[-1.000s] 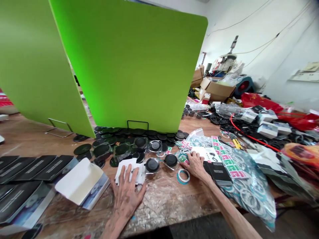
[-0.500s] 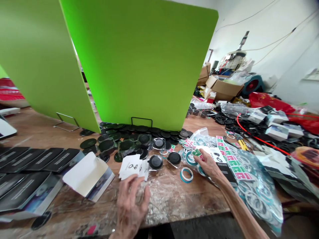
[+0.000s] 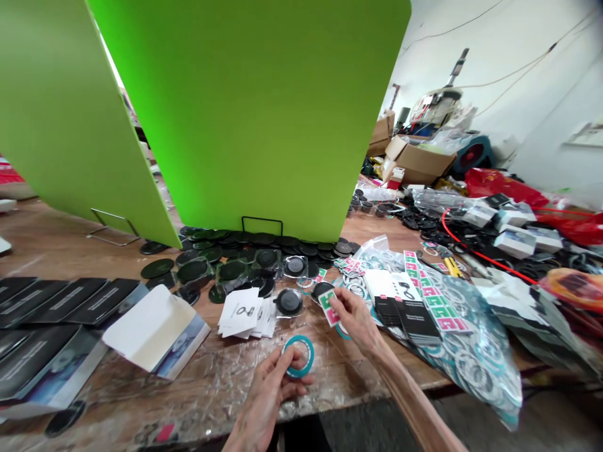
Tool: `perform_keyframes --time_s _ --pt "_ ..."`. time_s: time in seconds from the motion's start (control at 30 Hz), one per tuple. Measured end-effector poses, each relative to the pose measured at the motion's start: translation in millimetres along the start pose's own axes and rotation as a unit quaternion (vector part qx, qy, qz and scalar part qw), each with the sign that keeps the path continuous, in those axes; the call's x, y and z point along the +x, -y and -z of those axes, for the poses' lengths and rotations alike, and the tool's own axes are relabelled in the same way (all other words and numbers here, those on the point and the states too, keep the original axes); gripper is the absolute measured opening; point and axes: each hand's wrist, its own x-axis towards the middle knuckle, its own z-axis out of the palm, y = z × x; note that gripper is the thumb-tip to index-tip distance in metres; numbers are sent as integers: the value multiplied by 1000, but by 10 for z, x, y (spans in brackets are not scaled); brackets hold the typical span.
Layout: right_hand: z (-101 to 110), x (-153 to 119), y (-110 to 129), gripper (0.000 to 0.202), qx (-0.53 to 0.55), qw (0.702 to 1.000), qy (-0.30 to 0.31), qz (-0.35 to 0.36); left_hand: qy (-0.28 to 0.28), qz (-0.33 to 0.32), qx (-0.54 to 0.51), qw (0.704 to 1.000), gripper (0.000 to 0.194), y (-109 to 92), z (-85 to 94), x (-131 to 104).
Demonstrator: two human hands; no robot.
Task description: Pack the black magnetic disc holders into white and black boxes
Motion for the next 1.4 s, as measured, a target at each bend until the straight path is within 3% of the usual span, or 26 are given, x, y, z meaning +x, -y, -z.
perform_keyframes --time_s 0.2,0.37,0.5,0.63,0.73,0.8,0.87,0.97,1.07,1.1,1.17,1.23,1.4 --pt "167 728 -460 32 -155 984 -86 -13 -8 -16 11 1000 52 -66 37 -34" --pt "283 1105 -848 23 -250 961 -82 -89 -1 -80 203 976 52 -44 58 64" --pt "275 1209 -972 24 -248 955 -65 -150 -73 -127 383 912 43 110 85 195" --pt "364 1226 -1012 21 -164 965 -61 -197 -129 -234 526 808 43 214 186 260" --pt "520 1208 -1029 20 -69 973 -74 -207 -173 -232 625 725 46 100 230 223" --pt "654 1188 -1007 20 -3 975 -91 -203 -200 -236 638 705 45 -78 189 175" --pt "786 1159 -929 21 66 975 -97 -190 -178 -275 591 737 43 -307 72 145" --pt "899 1093 -683 27 174 969 -76 -158 -69 -306 452 835 36 -676 -245 195" --pt "835 991 -323 36 266 956 -32 -117 6 -232 254 939 40 -987 -629 370" --pt "778 951 -195 37 290 951 -17 -104 22 -199 189 961 46 -1061 -735 443" --pt "636 872 40 38 323 943 12 -80 58 -151 110 981 47 -1150 -873 576" --pt "484 816 218 36 334 941 24 -58 86 -134 84 984 38 -1166 -890 662" --pt "173 938 285 29 299 953 -17 -34 30 -127 34 991 30 -1056 -540 601"
